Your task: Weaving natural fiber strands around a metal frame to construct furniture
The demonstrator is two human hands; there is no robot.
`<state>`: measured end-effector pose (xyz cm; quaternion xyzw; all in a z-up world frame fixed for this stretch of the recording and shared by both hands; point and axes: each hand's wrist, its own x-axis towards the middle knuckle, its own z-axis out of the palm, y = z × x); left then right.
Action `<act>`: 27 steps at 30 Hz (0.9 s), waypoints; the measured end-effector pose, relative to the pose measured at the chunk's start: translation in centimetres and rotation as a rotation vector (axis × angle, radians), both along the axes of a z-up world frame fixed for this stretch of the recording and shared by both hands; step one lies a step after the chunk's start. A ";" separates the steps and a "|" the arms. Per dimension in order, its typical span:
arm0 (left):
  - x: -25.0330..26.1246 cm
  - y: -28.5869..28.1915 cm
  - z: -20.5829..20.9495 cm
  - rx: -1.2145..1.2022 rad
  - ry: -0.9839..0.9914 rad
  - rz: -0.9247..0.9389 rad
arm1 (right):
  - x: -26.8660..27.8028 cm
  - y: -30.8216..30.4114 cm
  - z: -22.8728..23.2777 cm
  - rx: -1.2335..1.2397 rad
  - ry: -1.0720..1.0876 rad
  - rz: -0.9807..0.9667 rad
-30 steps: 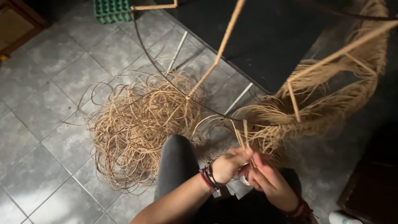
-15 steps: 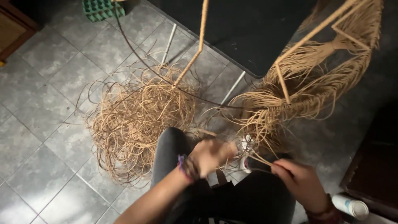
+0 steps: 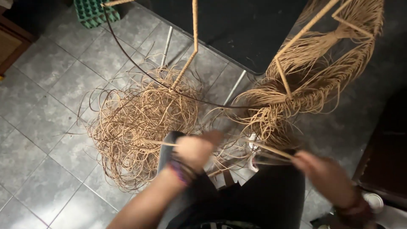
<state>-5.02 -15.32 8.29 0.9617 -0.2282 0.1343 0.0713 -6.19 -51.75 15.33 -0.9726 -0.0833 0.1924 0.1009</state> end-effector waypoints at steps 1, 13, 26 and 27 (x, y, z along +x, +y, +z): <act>1.0 1.8 3.5 0.004 0.395 0.158 | 0.3 -0.6 1.4 0.035 0.025 -0.075; -2.8 -5.5 7.6 -0.528 0.575 -0.272 | 0.0 8.5 -0.4 0.277 -0.184 0.348; -0.6 0.8 2.0 -0.569 -0.299 -0.314 | 1.4 6.9 -0.8 0.259 -0.298 0.366; -1.0 -1.4 3.8 -0.563 -0.302 -0.310 | 1.7 8.2 -0.6 0.264 -0.300 0.370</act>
